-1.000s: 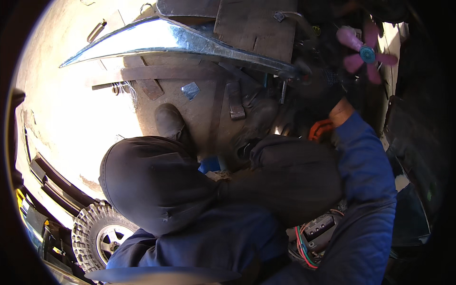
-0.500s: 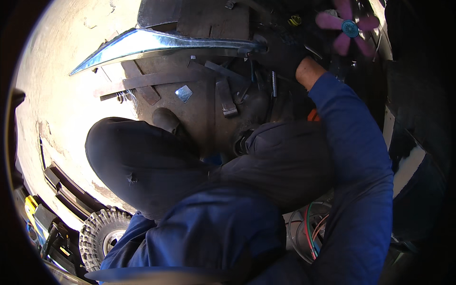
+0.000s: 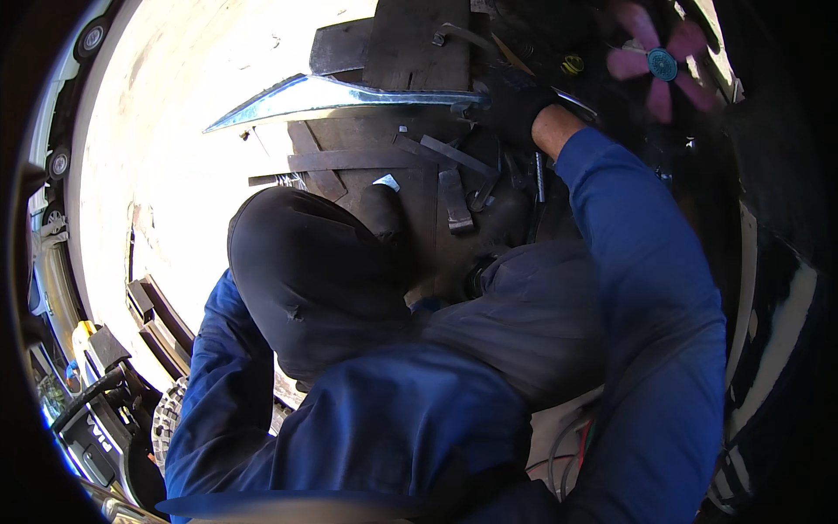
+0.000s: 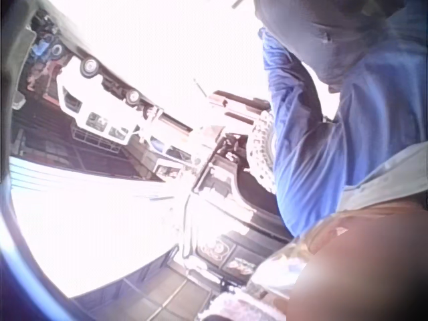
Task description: The person sits under a vehicle and uses a hammer and metal bar to adjust or remove a metal component near the engine. They repeatedly position the bar and strike it with the hammer to loosen or shift the part.
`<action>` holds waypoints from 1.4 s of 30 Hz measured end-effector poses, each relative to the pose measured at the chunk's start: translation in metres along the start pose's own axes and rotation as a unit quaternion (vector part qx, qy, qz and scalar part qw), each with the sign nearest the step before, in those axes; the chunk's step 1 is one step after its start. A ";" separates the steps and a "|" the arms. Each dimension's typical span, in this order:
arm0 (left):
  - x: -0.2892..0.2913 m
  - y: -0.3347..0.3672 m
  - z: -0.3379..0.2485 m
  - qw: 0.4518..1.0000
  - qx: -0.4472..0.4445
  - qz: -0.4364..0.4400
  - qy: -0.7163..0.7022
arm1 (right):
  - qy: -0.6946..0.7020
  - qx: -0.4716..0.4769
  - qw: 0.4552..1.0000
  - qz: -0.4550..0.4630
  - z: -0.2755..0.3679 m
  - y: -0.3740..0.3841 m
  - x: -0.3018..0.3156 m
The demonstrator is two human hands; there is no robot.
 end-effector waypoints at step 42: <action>-0.038 0.027 -0.030 0.965 0.068 -0.031 -0.253 | 0.115 0.004 0.993 -0.017 -0.007 -0.011 -0.011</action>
Point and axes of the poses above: each hand's wrist, its own y-axis towards the middle knuckle, its own x-axis out of the back of the hand, z = x × y, the point moved 1 cm from there along y, towards the middle knuckle, and after that the axes turned 4 degrees about z, right-handed, at the moved point
